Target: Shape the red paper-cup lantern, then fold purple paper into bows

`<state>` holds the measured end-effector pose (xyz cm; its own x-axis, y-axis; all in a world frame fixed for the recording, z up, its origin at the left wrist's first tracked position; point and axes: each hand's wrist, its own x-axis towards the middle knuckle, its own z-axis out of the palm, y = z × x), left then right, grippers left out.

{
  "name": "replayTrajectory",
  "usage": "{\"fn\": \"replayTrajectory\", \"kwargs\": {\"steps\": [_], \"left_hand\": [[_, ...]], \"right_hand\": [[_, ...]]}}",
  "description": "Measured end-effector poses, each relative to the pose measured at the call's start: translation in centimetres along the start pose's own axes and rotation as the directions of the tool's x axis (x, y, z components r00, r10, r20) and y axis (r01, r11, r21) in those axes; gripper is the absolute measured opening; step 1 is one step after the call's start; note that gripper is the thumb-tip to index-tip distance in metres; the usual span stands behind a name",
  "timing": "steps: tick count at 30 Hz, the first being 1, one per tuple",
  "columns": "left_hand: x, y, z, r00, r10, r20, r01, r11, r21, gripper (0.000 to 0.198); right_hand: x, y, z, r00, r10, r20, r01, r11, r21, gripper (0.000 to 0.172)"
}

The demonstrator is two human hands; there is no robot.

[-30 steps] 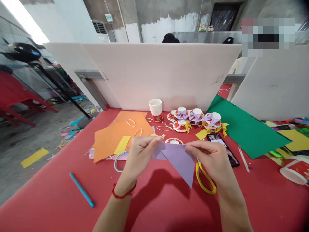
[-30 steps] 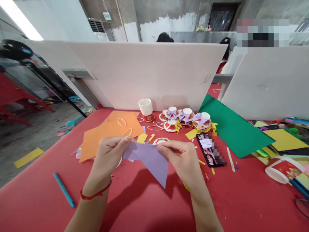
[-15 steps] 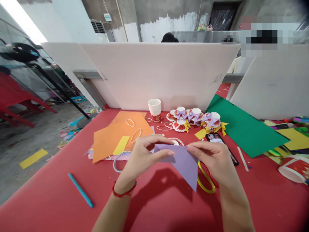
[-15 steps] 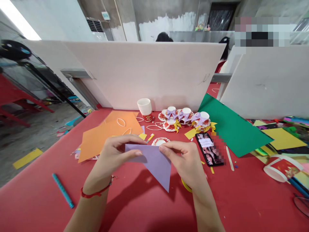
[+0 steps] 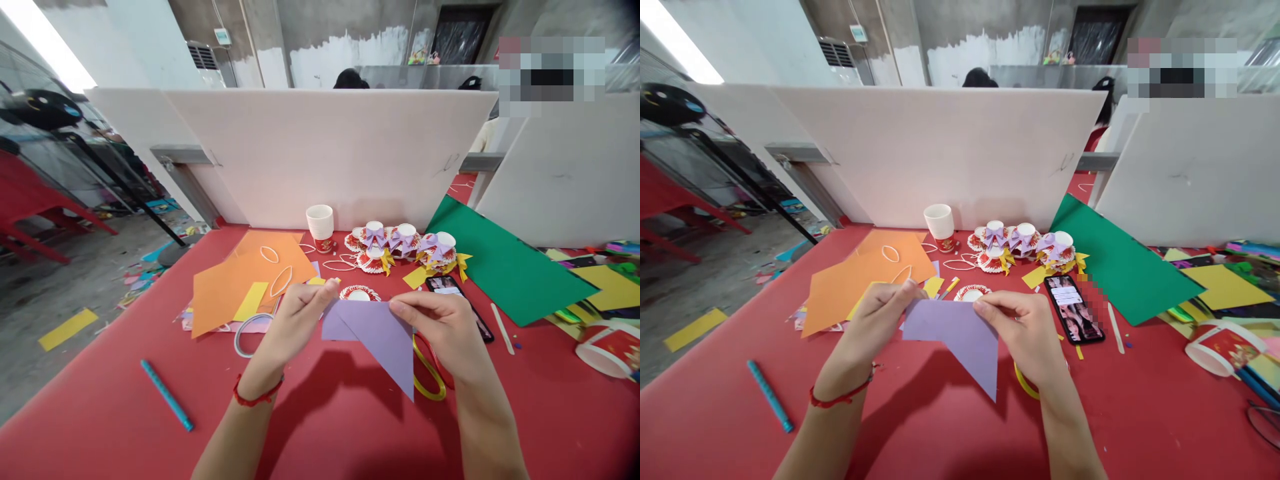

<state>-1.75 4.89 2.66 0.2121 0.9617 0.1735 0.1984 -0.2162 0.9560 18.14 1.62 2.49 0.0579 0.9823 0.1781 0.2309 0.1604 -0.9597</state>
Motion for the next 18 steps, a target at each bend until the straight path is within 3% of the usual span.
{"fn": "replayTrajectory", "kwargs": {"steps": [4, 9, 14, 18], "left_hand": [[-0.01, 0.03, -0.68, 0.998, 0.061, -0.021, -0.062, 0.996, -0.059, 0.058], [-0.21, 0.46, -0.76, 0.996, 0.076, -0.035, -0.078, 0.995, -0.066, 0.023], [-0.42, 0.45, -0.41, 0.998, 0.055, -0.034, -0.056, 0.998, -0.008, 0.031], [-0.5, 0.4, 0.02, 0.992, 0.119, -0.053, -0.114, 0.99, 0.08, 0.038]], "right_hand": [[0.09, 0.09, -0.44, 0.999, -0.013, -0.039, 0.012, 1.0, -0.013, 0.017], [0.16, 0.01, -0.52, 0.999, -0.016, -0.037, 0.016, 1.0, -0.005, 0.015], [0.02, -0.03, -0.52, 0.999, 0.005, -0.032, -0.004, 1.0, 0.019, 0.018], [0.02, -0.19, -0.64, 1.0, 0.016, -0.015, -0.015, 1.0, 0.028, 0.017]]}}
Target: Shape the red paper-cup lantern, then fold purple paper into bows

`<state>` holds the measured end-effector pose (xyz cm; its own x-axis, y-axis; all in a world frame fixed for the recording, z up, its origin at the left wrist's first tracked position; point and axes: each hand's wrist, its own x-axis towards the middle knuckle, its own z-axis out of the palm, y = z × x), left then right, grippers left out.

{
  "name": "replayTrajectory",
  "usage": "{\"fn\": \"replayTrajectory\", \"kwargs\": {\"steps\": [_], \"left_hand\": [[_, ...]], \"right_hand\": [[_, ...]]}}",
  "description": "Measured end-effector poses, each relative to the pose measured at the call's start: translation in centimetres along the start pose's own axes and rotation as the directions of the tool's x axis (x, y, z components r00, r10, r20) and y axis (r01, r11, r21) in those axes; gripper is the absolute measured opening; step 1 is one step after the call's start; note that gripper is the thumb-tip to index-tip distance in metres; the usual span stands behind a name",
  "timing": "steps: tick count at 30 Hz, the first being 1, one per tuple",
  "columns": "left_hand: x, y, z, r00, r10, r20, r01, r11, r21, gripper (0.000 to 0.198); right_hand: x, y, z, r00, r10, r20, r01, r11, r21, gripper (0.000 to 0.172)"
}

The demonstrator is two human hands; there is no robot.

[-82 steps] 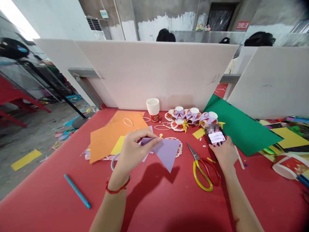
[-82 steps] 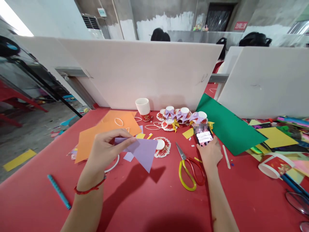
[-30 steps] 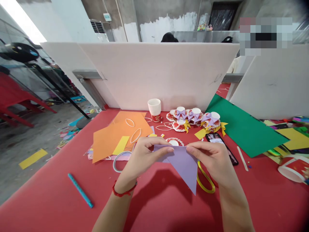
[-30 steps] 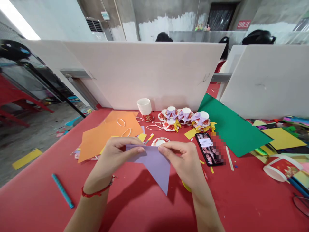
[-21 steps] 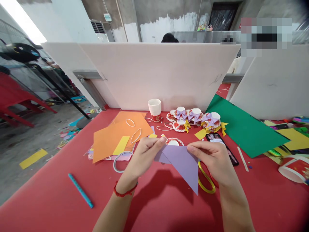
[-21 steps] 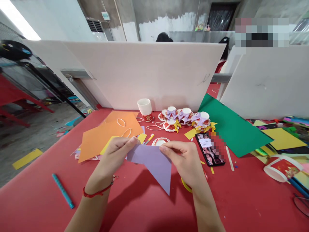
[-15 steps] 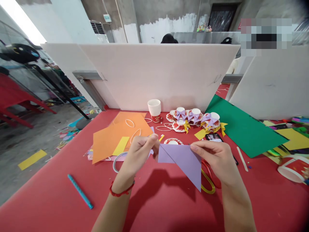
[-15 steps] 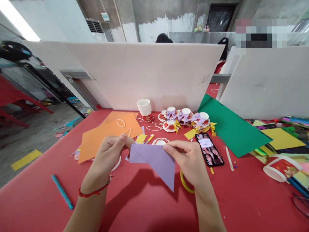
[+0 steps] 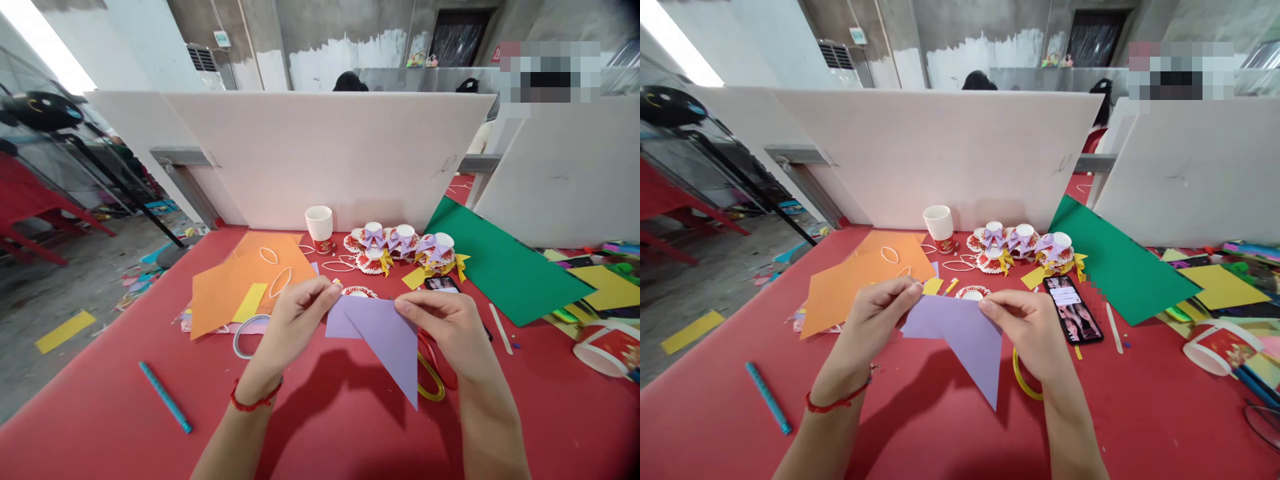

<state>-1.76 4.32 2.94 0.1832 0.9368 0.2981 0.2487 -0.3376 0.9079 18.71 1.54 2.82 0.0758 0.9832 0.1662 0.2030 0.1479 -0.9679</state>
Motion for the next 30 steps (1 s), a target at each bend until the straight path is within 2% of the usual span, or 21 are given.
{"fn": "replayTrajectory", "kwargs": {"steps": [5, 8, 12, 15, 18, 22, 24, 26, 28, 30], "left_hand": [[0.13, -0.47, 0.28, 0.999, 0.035, -0.026, -0.032, 0.995, 0.09, 0.04], [0.27, -0.66, 0.13, 0.998, 0.052, -0.042, -0.05, 0.998, 0.046, 0.038], [0.3, -0.19, -0.14, 0.997, 0.044, 0.061, -0.041, 0.998, -0.057, 0.018], [0.23, 0.19, 0.02, 0.993, 0.005, 0.121, 0.003, 0.998, -0.059, 0.012], [0.16, 0.16, 0.41, 0.996, -0.02, 0.092, 0.026, 0.997, -0.072, 0.025], [0.1, -0.05, 0.53, 0.997, -0.058, 0.054, 0.066, 0.988, -0.141, 0.031], [0.06, 0.01, 0.29, 0.987, -0.048, 0.151, 0.065, 0.992, -0.112, 0.038], [-0.02, 0.1, -0.01, 0.953, -0.01, 0.304, 0.018, 1.0, -0.021, 0.04], [-0.11, 0.07, -0.16, 0.917, 0.031, 0.397, -0.069, 0.994, 0.083, 0.033], [-0.15, -0.16, -0.07, 0.908, 0.044, 0.416, -0.109, 0.985, 0.134, 0.018]], "right_hand": [[0.01, 0.06, -0.21, 1.0, -0.018, -0.011, 0.018, 1.0, -0.013, 0.019], [0.07, 0.25, -0.48, 1.0, -0.023, -0.007, 0.023, 0.999, -0.03, 0.018], [0.25, 0.47, -0.83, 0.999, -0.035, 0.028, 0.036, 0.998, -0.05, 0.017], [0.26, 0.54, -0.88, 0.997, -0.043, 0.061, 0.048, 0.996, -0.079, 0.019], [0.14, 0.45, -0.68, 0.998, -0.049, 0.051, 0.053, 0.994, -0.091, 0.02], [0.11, 0.26, -0.28, 0.998, -0.061, 0.023, 0.063, 0.995, -0.081, 0.018], [0.15, 0.23, -0.23, 0.996, -0.087, 0.004, 0.087, 0.991, -0.1, 0.018], [0.13, 0.24, -0.27, 0.992, -0.129, -0.002, 0.127, 0.979, -0.162, 0.017], [0.03, 0.22, -0.25, 0.986, -0.158, 0.044, 0.164, 0.959, -0.233, 0.016], [-0.11, 0.18, -0.07, 0.977, -0.166, 0.132, 0.196, 0.943, -0.267, 0.018]]}}
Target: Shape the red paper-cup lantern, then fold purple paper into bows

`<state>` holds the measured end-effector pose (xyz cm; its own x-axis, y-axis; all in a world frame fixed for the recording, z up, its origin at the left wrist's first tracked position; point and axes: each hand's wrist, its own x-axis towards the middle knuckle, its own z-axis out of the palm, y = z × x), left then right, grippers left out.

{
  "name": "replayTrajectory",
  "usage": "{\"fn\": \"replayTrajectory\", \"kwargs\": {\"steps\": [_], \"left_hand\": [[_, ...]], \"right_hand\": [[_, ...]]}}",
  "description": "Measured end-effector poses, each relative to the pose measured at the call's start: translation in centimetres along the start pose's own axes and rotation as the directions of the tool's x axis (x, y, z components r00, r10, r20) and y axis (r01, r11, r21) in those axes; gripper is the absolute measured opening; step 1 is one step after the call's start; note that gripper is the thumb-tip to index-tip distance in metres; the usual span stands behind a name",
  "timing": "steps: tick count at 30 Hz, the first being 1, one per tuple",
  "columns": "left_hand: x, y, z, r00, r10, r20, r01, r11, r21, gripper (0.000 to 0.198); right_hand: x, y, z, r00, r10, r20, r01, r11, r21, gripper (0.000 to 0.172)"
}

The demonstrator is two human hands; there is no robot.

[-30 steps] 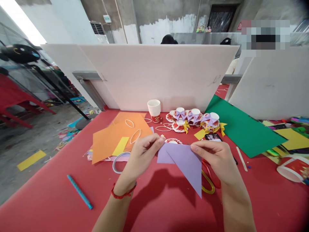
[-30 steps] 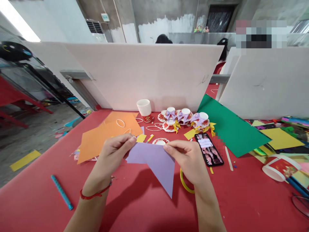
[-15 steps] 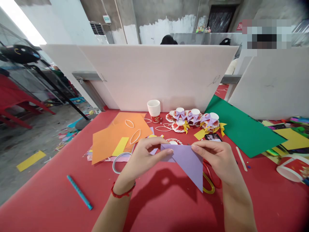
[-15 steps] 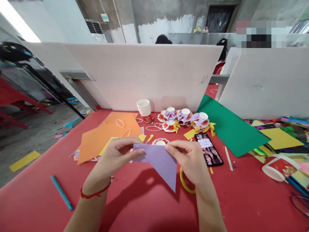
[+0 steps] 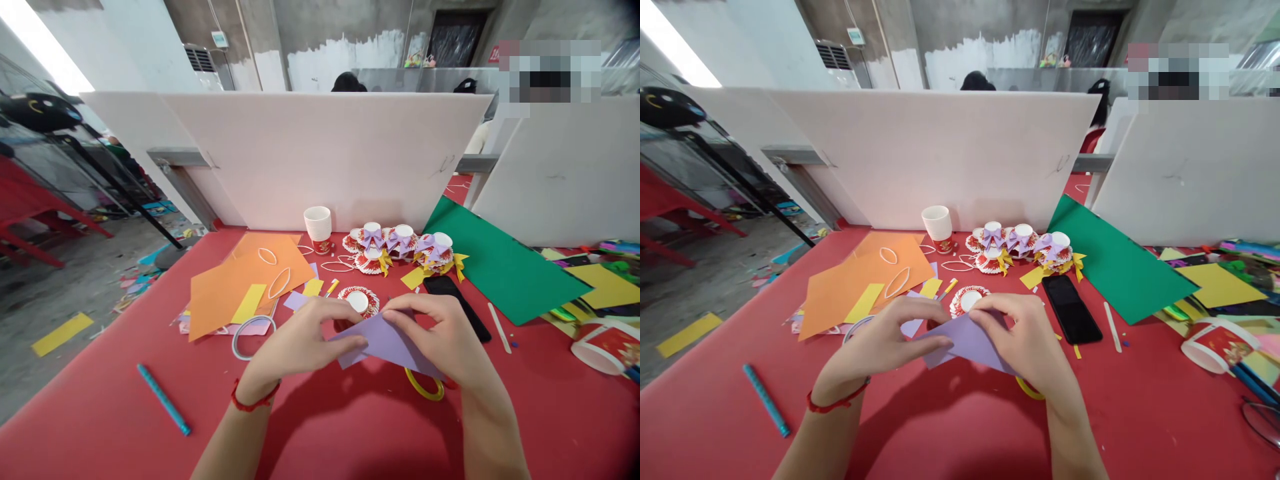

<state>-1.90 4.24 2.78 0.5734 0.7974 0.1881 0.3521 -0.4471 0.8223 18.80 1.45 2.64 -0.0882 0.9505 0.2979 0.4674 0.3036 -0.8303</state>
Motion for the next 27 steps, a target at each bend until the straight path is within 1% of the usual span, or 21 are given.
{"fn": "replayTrajectory", "kwargs": {"steps": [1, 2, 4, 5, 6, 7, 8, 9, 10, 11, 12, 15, 17, 19, 21, 23, 24, 27], "left_hand": [[0.1, -0.2, 0.1, 1.0, -0.01, 0.001, 0.01, 1.0, -0.004, 0.012], [0.2, -0.3, 0.3, 0.999, -0.034, 0.006, 0.034, 0.999, -0.023, 0.01], [0.4, -0.6, 0.5, 0.996, -0.094, 0.008, 0.094, 0.992, -0.082, 0.015], [0.5, -0.7, 0.6, 0.992, -0.121, -0.016, 0.119, 0.986, -0.113, 0.017], [0.7, -0.7, 0.6, 0.987, -0.148, -0.056, 0.138, 0.98, -0.146, 0.019], [0.8, -0.6, 0.6, 0.98, -0.17, -0.104, 0.149, 0.972, -0.181, 0.019], [0.8, -0.5, 0.5, 0.97, -0.187, -0.158, 0.151, 0.965, -0.214, 0.019], [0.9, -0.4, 0.5, 0.958, -0.2, -0.207, 0.148, 0.959, -0.242, 0.019], [0.9, -0.3, 0.4, 0.948, -0.211, -0.237, 0.145, 0.952, -0.27, 0.02], [1.0, -0.2, 0.4, 0.945, -0.222, -0.239, 0.146, 0.943, -0.298, 0.018], [1.0, 0.0, 0.3, 0.949, -0.23, -0.216, 0.152, 0.933, -0.327, 0.016], [0.9, 0.2, 0.3, 0.961, -0.247, -0.125, 0.182, 0.904, -0.388, 0.01], [0.9, 0.3, 0.3, 0.958, -0.25, -0.14, 0.179, 0.903, -0.391, 0.014], [0.8, 0.4, 0.4, 0.954, -0.242, -0.179, 0.161, 0.912, -0.378, 0.018], [0.8, 0.5, 0.4, 0.957, -0.222, -0.187, 0.142, 0.92, -0.364, 0.019], [0.7, 0.5, 0.5, 0.964, -0.207, -0.167, 0.134, 0.919, -0.37, 0.019], [0.7, 0.6, 0.5, 0.967, -0.205, -0.15, 0.135, 0.914, -0.383, 0.019], [0.7, 0.5, 0.6, 0.974, -0.202, -0.101, 0.141, 0.895, -0.424, 0.019]], "right_hand": [[0.0, -0.1, 0.1, 0.999, -0.013, 0.034, 0.013, 1.0, -0.004, 0.019], [0.0, -0.1, 0.3, 0.999, -0.02, 0.042, 0.02, 1.0, -0.002, 0.019], [0.1, 0.0, 0.5, 1.0, -0.003, -0.01, 0.004, 1.0, 0.025, 0.014], [0.2, 0.2, 0.6, 0.998, 0.03, -0.047, -0.027, 0.998, 0.057, 0.012], [0.3, 0.3, 0.6, 0.994, 0.077, -0.079, -0.069, 0.992, 0.101, 0.018], [0.4, 0.6, 0.5, 0.987, 0.128, -0.1, -0.112, 0.982, 0.152, 0.029], [0.5, 0.8, 0.3, 0.979, 0.177, -0.099, -0.154, 0.968, 0.2, 0.036], [0.6, 1.0, 0.2, 0.973, 0.207, -0.1, -0.18, 0.956, 0.23, 0.036], [0.7, 1.1, 0.0, 0.968, 0.226, -0.109, -0.193, 0.949, 0.25, 0.03], [0.7, 1.2, -0.1, 0.961, 0.235, -0.143, -0.194, 0.947, 0.257, 0.023], [0.7, 1.2, -0.1, 0.949, 0.241, -0.202, -0.186, 0.949, 0.255, 0.019], [0.8, 1.1, -0.1, 0.885, 0.254, -0.389, -0.15, 0.949, 0.278, 0.016], [0.8, 1.0, 0.0, 0.864, 0.263, -0.429, -0.13, 0.94, 0.314, 0.015], [0.7, 1.0, -0.1, 0.873, 0.266, -0.409, -0.125, 0.932, 0.34, 0.014], [0.7, 1.1, -0.3, 0.899, 0.258, -0.354, -0.136, 0.932, 0.336, 0.015], [0.6, 1.2, -0.5, 0.929, 0.251, -0.272, -0.157, 0.933, 0.325, 0.018], [0.6, 1.2, -0.5, 0.936, 0.259, -0.24, -0.174, 0.93, 0.325, 0.02], [0.7, 1.1, -0.5, 0.936, 0.312, -0.164, -0.238, 0.902, 0.36, 0.03]]}}
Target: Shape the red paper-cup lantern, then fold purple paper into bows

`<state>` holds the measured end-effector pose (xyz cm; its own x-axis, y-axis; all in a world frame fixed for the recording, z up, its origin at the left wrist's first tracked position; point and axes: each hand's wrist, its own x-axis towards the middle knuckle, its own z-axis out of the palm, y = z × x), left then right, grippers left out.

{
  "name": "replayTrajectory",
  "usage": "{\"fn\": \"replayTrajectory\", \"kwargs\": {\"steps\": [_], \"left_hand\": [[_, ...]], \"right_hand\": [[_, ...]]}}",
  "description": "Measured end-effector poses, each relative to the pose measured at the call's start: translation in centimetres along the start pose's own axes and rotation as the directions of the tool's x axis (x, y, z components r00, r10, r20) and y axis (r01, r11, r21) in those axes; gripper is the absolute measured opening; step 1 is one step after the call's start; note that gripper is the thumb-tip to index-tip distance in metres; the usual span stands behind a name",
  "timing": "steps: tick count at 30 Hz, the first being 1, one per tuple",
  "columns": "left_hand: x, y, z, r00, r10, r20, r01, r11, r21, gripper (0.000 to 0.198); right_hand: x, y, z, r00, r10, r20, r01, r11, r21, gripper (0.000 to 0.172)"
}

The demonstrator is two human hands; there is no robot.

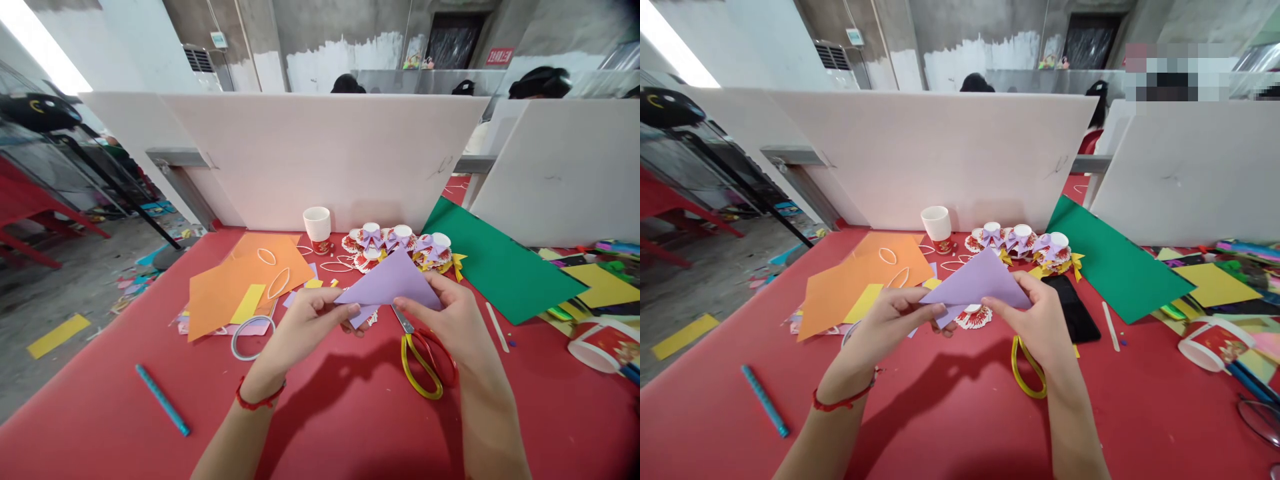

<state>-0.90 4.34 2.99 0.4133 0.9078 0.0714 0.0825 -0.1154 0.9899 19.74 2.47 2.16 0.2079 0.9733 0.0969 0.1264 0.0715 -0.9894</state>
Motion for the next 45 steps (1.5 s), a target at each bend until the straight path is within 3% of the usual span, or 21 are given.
{"fn": "replayTrajectory", "kwargs": {"steps": [4, 9, 20, 29, 38, 43, 45], "left_hand": [[0.1, -0.3, -0.1, 0.999, 0.011, 0.034, -0.011, 1.0, 0.005, 0.019], [0.0, -0.5, 0.1, 0.997, 0.044, 0.066, -0.043, 0.999, -0.018, 0.018], [-0.2, -0.2, 0.6, 0.998, 0.061, 0.017, -0.059, 0.989, -0.132, 0.028], [-0.8, 0.0, 1.2, 0.981, 0.182, -0.073, -0.174, 0.98, 0.098, 0.042], [-0.8, -1.1, 1.9, 0.911, 0.326, -0.252, -0.269, 0.934, 0.235, 0.059], [-0.4, -1.4, 2.0, 0.857, 0.34, -0.387, -0.261, 0.934, 0.242, 0.07], [-0.1, -1.3, 1.9, 0.841, 0.339, -0.422, -0.256, 0.936, 0.241, 0.07]], "right_hand": [[0.3, -0.1, 0.5, 0.997, 0.073, -0.001, -0.072, 0.994, 0.086, 0.04], [0.2, 0.2, 0.9, 0.998, 0.039, -0.052, -0.034, 0.995, 0.089, 0.032], [-0.3, 0.1, 1.4, 0.989, 0.08, -0.123, -0.06, 0.986, 0.158, 0.03], [-0.6, 0.3, 1.6, 0.99, 0.066, -0.121, -0.037, 0.974, 0.224, 0.03], [-0.9, 0.0, 1.9, 0.994, 0.106, -0.033, -0.092, 0.954, 0.286, 0.032], [-0.8, -0.2, 1.6, 0.976, 0.152, 0.153, -0.189, 0.946, 0.263, 0.036], [-0.8, -0.1, 1.6, 0.972, 0.155, 0.174, -0.197, 0.947, 0.256, 0.036]]}}
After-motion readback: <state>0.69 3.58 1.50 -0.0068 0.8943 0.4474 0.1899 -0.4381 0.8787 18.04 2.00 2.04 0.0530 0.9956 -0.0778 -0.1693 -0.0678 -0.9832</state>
